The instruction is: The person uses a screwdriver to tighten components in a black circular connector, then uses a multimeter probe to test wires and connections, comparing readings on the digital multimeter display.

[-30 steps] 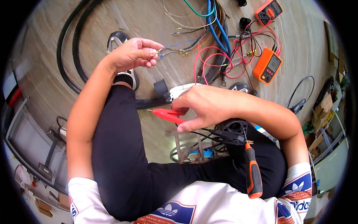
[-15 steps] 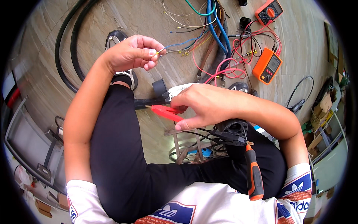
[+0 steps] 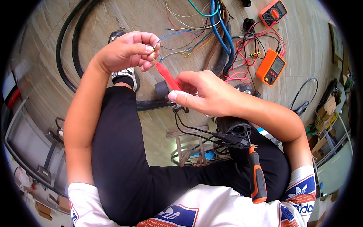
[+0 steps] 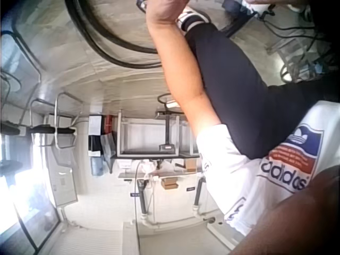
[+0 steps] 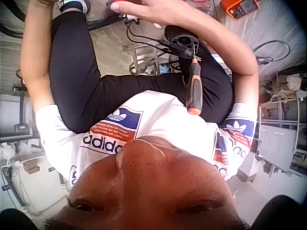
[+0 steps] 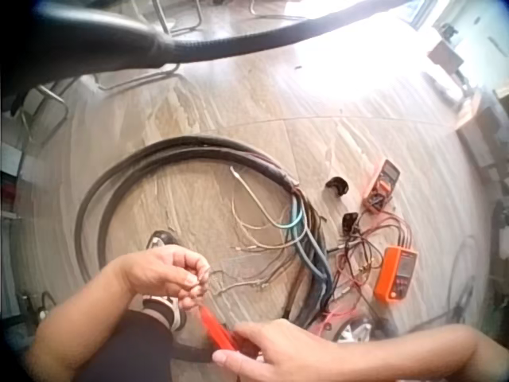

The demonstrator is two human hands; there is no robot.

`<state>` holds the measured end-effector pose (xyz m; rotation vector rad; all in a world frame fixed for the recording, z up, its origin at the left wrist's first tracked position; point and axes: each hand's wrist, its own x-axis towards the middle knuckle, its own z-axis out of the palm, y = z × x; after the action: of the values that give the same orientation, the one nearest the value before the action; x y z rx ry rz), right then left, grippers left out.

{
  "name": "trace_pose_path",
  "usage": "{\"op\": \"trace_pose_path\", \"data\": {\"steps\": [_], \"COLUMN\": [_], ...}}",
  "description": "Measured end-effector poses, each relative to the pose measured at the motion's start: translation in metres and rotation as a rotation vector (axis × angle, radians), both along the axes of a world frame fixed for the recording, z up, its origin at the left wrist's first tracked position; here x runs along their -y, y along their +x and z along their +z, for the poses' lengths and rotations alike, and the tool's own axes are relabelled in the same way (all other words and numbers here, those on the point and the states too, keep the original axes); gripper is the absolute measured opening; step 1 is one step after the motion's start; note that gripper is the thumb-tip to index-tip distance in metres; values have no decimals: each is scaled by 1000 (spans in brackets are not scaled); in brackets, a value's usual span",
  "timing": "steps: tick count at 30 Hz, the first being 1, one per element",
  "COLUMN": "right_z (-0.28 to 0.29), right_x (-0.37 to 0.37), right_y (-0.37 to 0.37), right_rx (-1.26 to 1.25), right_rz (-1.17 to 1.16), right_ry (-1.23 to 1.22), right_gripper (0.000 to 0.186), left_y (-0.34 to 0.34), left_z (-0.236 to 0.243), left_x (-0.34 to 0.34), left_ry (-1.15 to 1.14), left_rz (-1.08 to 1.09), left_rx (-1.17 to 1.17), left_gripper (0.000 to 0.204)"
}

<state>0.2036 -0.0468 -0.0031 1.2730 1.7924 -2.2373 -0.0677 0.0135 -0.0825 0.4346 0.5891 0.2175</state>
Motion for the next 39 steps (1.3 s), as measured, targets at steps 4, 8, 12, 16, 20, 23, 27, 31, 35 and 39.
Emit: {"op": "trace_pose_path", "data": {"steps": [4,8,12,16,20,23,27,31,35,39], "right_z": [1,1,1,3,2,2,0,-2,12,-11], "right_x": [-3,-4,-5,-7,-7,-6,-5,-3,-15,1], "right_y": [1,1,1,1,0,1,0,0,-2,1], "right_rx": [23,22,24,21,32,19,10,9,148,72], "right_rz": [-4,-5,-6,0,4,-21,-22,-44,37,-119], "right_ry": [31,83,112,102,109,100,106,103,26,499], "right_gripper": [52,49,48,48,48,47,49,51,51,46], "left_y": [-2,4,4,3,1,2,4,4,10,11], "left_z": [5,14,19,16,15,19,20,20,30,16], "left_x": [-4,-3,-4,-3,-3,-3,-2,-4,-2,-5], "left_ry": [-59,-47,-46,-35,-1,15,-9,-35,-20,98], "left_rz": [4,32,-9,-19,-30,-22,-39,-33,12,-48], "left_rx": [73,1,-5,16,39,20,14,18,-63,-223], "left_gripper": [14,19,20,22,21,21,21,20,20,20]}}
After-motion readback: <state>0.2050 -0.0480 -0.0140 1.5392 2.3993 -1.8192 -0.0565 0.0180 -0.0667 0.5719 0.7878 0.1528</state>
